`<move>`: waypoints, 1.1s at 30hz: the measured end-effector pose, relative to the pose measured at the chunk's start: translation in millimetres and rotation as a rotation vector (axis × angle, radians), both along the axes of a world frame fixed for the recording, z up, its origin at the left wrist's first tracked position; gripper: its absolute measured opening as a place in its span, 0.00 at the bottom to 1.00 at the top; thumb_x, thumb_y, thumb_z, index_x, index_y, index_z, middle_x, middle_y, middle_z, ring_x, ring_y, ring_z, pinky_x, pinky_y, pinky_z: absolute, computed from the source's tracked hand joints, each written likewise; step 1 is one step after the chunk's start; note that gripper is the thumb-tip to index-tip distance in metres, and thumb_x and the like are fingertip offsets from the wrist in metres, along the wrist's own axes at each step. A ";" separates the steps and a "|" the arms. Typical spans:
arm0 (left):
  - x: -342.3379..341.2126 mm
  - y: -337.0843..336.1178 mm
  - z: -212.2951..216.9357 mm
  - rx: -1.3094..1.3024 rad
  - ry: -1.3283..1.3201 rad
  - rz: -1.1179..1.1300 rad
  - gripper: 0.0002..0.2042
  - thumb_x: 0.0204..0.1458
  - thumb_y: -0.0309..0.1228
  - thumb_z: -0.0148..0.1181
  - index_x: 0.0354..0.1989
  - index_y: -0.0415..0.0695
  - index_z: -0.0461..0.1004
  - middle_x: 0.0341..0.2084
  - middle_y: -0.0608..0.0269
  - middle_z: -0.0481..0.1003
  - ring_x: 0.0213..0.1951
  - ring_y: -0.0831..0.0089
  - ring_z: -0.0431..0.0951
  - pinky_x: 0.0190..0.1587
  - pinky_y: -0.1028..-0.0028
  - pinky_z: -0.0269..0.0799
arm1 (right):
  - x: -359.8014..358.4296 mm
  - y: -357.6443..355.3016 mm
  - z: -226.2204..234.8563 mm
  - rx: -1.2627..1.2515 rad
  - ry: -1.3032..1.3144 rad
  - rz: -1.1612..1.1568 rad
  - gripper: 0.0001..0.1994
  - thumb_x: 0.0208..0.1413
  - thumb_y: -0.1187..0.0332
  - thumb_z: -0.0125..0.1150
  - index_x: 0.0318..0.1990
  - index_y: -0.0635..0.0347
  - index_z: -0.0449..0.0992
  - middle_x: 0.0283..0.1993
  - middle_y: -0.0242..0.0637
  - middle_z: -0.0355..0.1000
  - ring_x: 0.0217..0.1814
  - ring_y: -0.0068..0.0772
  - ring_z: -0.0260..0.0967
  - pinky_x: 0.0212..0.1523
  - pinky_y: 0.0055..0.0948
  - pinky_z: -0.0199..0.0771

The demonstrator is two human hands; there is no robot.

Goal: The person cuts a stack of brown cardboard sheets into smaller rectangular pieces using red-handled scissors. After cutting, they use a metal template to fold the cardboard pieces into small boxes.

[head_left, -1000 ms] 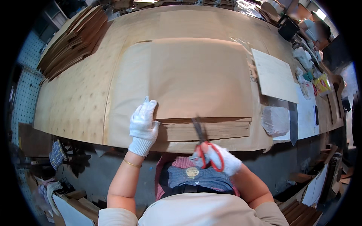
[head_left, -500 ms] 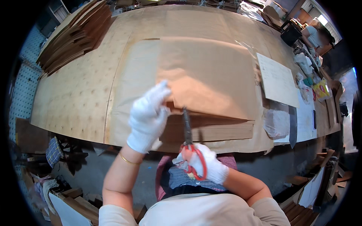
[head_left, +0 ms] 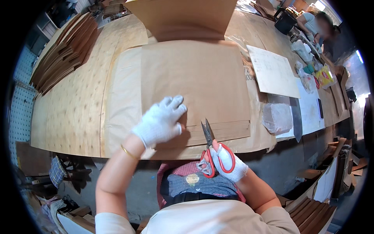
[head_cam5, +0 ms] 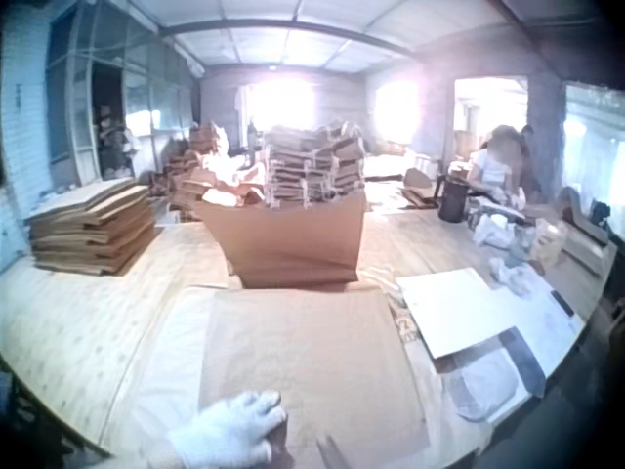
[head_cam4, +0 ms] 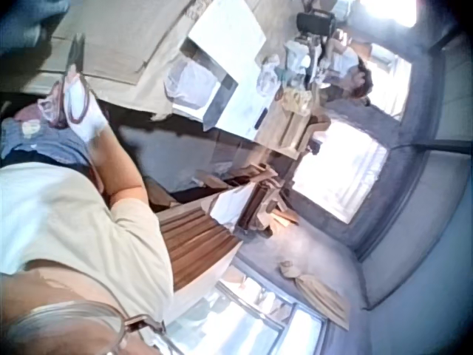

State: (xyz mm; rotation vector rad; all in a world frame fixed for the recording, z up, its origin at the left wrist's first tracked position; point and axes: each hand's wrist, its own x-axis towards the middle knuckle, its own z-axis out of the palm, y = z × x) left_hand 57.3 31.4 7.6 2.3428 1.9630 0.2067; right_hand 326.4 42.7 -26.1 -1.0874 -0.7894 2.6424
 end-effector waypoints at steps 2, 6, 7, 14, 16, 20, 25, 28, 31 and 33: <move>22.2 -17.3 -8.5 0.059 -0.077 0.049 0.27 0.45 0.38 0.69 0.55 0.45 0.71 0.57 0.53 0.72 0.53 0.54 0.75 0.53 0.58 0.73 | 1.3 -0.8 -11.7 0.089 -0.013 0.058 0.28 0.70 0.42 0.43 0.29 0.58 0.70 0.29 0.33 0.68 0.34 0.31 0.71 0.38 0.33 0.75; 41.8 -14.7 -22.1 0.056 -0.041 0.176 0.28 0.41 0.36 0.72 0.54 0.46 0.70 0.57 0.54 0.73 0.52 0.57 0.76 0.49 0.61 0.76 | 2.3 -1.6 -11.6 0.265 -0.089 0.091 0.25 0.68 0.43 0.49 0.28 0.56 0.70 0.29 0.31 0.68 0.33 0.29 0.72 0.36 0.33 0.77; 44.1 -12.3 -27.8 0.050 -0.027 0.193 0.28 0.40 0.34 0.72 0.53 0.46 0.71 0.57 0.54 0.73 0.51 0.57 0.77 0.48 0.62 0.76 | 4.1 -1.9 -13.4 0.269 -0.079 0.082 0.25 0.68 0.44 0.50 0.28 0.56 0.70 0.28 0.31 0.68 0.33 0.29 0.72 0.36 0.33 0.77; 42.4 -12.1 -34.0 0.159 -0.013 0.185 0.26 0.37 0.26 0.71 0.49 0.46 0.73 0.53 0.57 0.77 0.50 0.59 0.78 0.48 0.61 0.77 | 55.3 7.2 -15.0 0.493 -0.367 0.069 0.23 0.67 0.47 0.53 0.31 0.58 0.74 0.22 0.33 0.70 0.22 0.26 0.67 0.25 0.28 0.69; 45.0 -12.0 -29.5 0.148 0.000 0.181 0.26 0.37 0.26 0.71 0.50 0.46 0.73 0.53 0.57 0.77 0.51 0.59 0.78 0.48 0.61 0.77 | 73.5 20.4 -36.3 0.361 -0.272 -0.169 0.23 0.67 0.46 0.54 0.30 0.58 0.72 0.22 0.34 0.69 0.18 0.25 0.66 0.20 0.25 0.66; 44.8 -11.3 -29.0 0.230 0.052 0.128 0.26 0.34 0.30 0.74 0.46 0.45 0.72 0.51 0.57 0.77 0.46 0.61 0.79 0.41 0.64 0.77 | 81.5 41.9 -44.3 0.361 -0.401 -0.135 0.23 0.65 0.46 0.58 0.30 0.59 0.71 0.23 0.36 0.70 0.19 0.26 0.68 0.20 0.26 0.68; 36.3 -27.0 -34.2 0.252 0.050 0.310 0.33 0.36 0.27 0.70 0.57 0.44 0.71 0.56 0.54 0.75 0.54 0.55 0.75 0.55 0.59 0.72 | 75.1 34.6 -39.8 0.343 -0.451 -0.191 0.24 0.62 0.45 0.62 0.30 0.59 0.71 0.24 0.36 0.71 0.23 0.28 0.71 0.21 0.28 0.70; 22.6 -54.7 -41.3 0.413 0.163 0.635 0.38 0.39 0.27 0.66 0.66 0.42 0.66 0.60 0.47 0.72 0.60 0.48 0.71 0.62 0.57 0.67 | 67.2 25.4 -36.9 0.331 -0.197 -0.204 0.21 0.67 0.48 0.54 0.33 0.59 0.71 0.29 0.33 0.68 0.30 0.28 0.68 0.32 0.30 0.71; -14.0 -76.6 -67.9 0.368 -0.112 0.627 0.36 0.38 0.27 0.68 0.63 0.40 0.68 0.58 0.48 0.73 0.58 0.50 0.73 0.60 0.56 0.69 | 37.2 20.1 -17.7 0.346 -0.112 0.084 0.23 0.71 0.48 0.46 0.33 0.58 0.71 0.32 0.32 0.68 0.36 0.27 0.67 0.40 0.30 0.69; -26.7 -82.2 -68.5 0.408 -0.137 0.523 0.35 0.38 0.25 0.67 0.62 0.43 0.70 0.57 0.49 0.74 0.57 0.51 0.74 0.59 0.57 0.69 | 5.4 7.3 -11.6 0.361 -0.038 0.341 0.23 0.72 0.48 0.43 0.33 0.57 0.72 0.32 0.32 0.68 0.36 0.27 0.67 0.40 0.29 0.69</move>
